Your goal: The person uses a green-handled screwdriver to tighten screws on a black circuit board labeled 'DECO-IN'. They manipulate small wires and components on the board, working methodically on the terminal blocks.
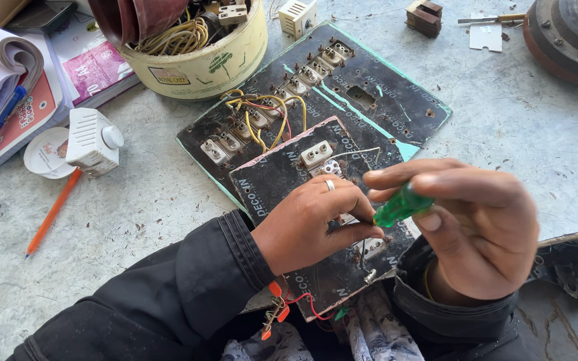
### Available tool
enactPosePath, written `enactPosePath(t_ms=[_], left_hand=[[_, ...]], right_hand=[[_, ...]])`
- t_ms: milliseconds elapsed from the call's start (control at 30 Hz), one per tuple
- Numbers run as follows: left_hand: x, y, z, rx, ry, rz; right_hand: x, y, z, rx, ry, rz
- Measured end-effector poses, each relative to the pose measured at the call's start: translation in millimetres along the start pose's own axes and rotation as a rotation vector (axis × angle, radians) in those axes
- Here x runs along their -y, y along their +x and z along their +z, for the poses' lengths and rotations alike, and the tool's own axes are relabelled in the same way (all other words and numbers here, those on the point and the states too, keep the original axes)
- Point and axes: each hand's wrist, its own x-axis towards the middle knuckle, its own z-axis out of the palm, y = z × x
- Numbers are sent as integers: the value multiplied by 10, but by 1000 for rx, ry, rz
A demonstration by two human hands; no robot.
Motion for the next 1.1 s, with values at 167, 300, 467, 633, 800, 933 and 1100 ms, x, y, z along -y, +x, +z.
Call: enactPosePath(t_ms=[167,300,467,633,800,933,1100], left_hand=[[-17,3,5,-14,-3,27],[-42,-2,-13,-20,47,93],[-23,-20,8,-29,33,101],[13,-14,19,-12,42,59],[-15,11,7,-15,26,65],[-44,-16,-12,-30,18,98],[-11,-11,-1,-3,53,68]], right_hand=[[-123,26,-24,-21,-181,-237],[-80,23,-139,61,-197,-236],[-10,58,-167,164,-151,-123],[-143,-2,-143,35,-144,-216],[-88,44,-300,200,-267,-278],[0,103,-305,297,-147,-159],[-43,40,-210,173,-145,-146]])
